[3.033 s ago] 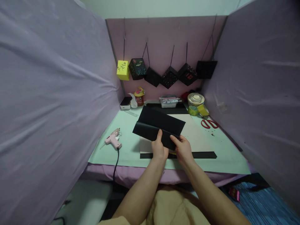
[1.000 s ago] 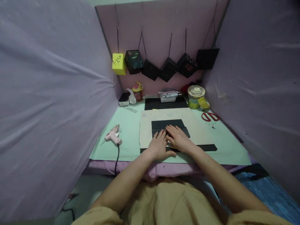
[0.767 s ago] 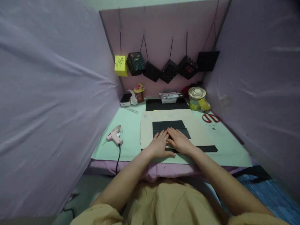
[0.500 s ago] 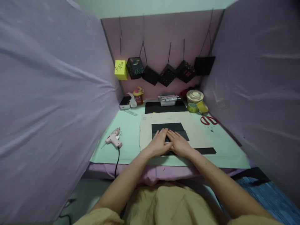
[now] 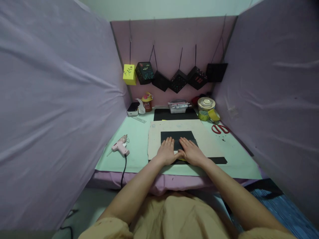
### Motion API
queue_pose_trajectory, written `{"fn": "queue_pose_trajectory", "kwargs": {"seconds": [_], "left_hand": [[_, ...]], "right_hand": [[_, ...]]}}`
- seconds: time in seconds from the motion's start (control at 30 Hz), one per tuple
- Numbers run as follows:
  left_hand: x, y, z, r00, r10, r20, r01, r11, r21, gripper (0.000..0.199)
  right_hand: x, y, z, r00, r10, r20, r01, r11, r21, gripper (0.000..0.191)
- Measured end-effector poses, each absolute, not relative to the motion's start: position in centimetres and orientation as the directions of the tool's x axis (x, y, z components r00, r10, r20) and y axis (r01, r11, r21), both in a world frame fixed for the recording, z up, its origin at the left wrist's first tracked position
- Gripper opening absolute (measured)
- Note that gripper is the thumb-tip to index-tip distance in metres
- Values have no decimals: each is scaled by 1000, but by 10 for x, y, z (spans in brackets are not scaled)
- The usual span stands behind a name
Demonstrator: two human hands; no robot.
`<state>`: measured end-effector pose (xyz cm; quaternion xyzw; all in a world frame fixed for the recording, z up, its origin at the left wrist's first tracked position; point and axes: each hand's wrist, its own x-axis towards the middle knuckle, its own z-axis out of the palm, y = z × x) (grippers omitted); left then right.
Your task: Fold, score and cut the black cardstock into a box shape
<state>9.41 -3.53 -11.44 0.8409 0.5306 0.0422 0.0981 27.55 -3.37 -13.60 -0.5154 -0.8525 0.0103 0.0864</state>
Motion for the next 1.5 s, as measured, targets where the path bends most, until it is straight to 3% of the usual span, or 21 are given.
{"fn": "queue_pose_trajectory", "kwargs": {"seconds": [0.3,0.4,0.53,0.73,0.83,0.93,1.07,1.5], "left_hand": [[73,-40,-116,259,966,22,960,-260,102,97],[80,-40,-111,251,966,66,963,-256,85,97],[99,-37,-109,403,904,144,905,-417,83,94],[107,-35,-116,446,895,12,883,-442,157,98],[106,-35,-118,451,892,10,879,-446,169,97],[105,-35,-120,448,894,30,880,-446,165,90],[105,-34,-124,439,897,49,885,-441,149,81],[106,-32,-121,445,896,16,881,-441,170,90]], "right_hand": [[315,-39,-139,-233,968,94,964,242,-113,65],[313,-40,-139,-239,965,106,961,250,-118,64],[311,-40,-139,-244,963,115,961,257,-106,64],[315,-41,-135,-236,968,91,962,246,-121,63],[307,-37,-127,-202,961,191,964,229,-134,59],[287,-30,-120,-268,911,314,938,321,-130,54],[263,-22,-121,-391,881,268,886,439,-150,49],[265,-24,-118,-395,888,234,896,429,-113,46]]}}
